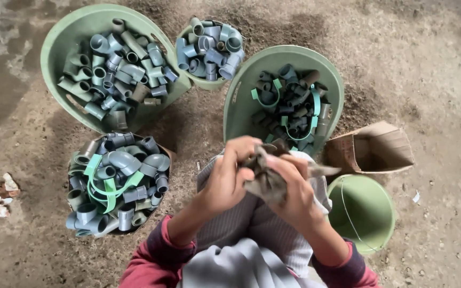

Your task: The person sits on the ground and wipes gray plastic pipe fittings with a cloth. They pick up fittings from a cardboard box, wipe them, and place them into a green bucket. The process is repeated for several fittings.

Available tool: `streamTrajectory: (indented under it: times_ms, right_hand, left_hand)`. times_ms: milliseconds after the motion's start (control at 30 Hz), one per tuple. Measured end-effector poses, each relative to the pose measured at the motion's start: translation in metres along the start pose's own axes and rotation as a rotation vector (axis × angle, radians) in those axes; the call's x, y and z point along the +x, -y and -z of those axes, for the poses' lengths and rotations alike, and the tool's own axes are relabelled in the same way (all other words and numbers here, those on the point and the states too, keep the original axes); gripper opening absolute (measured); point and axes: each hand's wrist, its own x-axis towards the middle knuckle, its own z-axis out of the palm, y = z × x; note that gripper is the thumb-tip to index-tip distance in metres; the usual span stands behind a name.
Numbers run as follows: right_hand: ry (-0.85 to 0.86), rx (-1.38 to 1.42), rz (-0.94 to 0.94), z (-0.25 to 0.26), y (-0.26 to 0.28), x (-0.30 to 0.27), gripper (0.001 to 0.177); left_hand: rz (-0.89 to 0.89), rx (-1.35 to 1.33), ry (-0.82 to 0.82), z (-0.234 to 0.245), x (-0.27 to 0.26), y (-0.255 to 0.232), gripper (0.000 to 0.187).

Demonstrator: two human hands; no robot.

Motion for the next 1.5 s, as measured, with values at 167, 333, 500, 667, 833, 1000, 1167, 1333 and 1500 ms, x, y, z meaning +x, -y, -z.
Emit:
streamTrajectory:
  times_ms: [167, 333, 500, 667, 833, 1000, 1167, 1333, 1500]
  right_hand:
    - [0.184, 0.060, -0.081, 0.000, -0.003, 0.016, 0.062]
    - [0.125, 0.088, -0.182, -0.004, 0.012, 0.029, 0.064]
    - [-0.016, 0.013, -0.297, -0.010, 0.014, 0.010, 0.056]
    - [0.116, 0.207, -0.149, 0.007, -0.026, -0.028, 0.054]
    - [0.162, 0.162, -0.016, 0.012, -0.039, -0.035, 0.041]
    - [-0.006, 0.081, -0.418, -0.001, 0.001, 0.003, 0.052]
    - [-0.089, 0.165, -0.694, 0.001, 0.012, 0.014, 0.038]
    - [-0.483, 0.008, -0.697, 0.012, -0.034, -0.024, 0.042]
    - [-0.736, 0.307, -0.710, -0.001, -0.069, -0.086, 0.031]
  left_hand:
    - [0.299, 0.162, -0.065, -0.009, -0.006, -0.009, 0.043]
    - [0.486, 0.254, -0.054, -0.020, -0.004, -0.015, 0.032]
    - [0.677, 0.226, -0.099, -0.024, 0.004, -0.002, 0.034]
    - [0.850, -0.453, 0.084, -0.009, -0.003, 0.016, 0.028]
    - [1.029, -0.819, 0.244, -0.006, 0.007, 0.019, 0.033]
    - [0.342, 0.635, 0.080, -0.032, -0.003, 0.022, 0.060]
    - [-0.078, 0.652, -0.091, -0.037, -0.018, 0.055, 0.044]
    - [0.410, 0.165, -0.102, -0.032, -0.004, 0.028, 0.039]
    - [0.271, -0.631, -0.195, -0.036, 0.000, 0.040, 0.038]
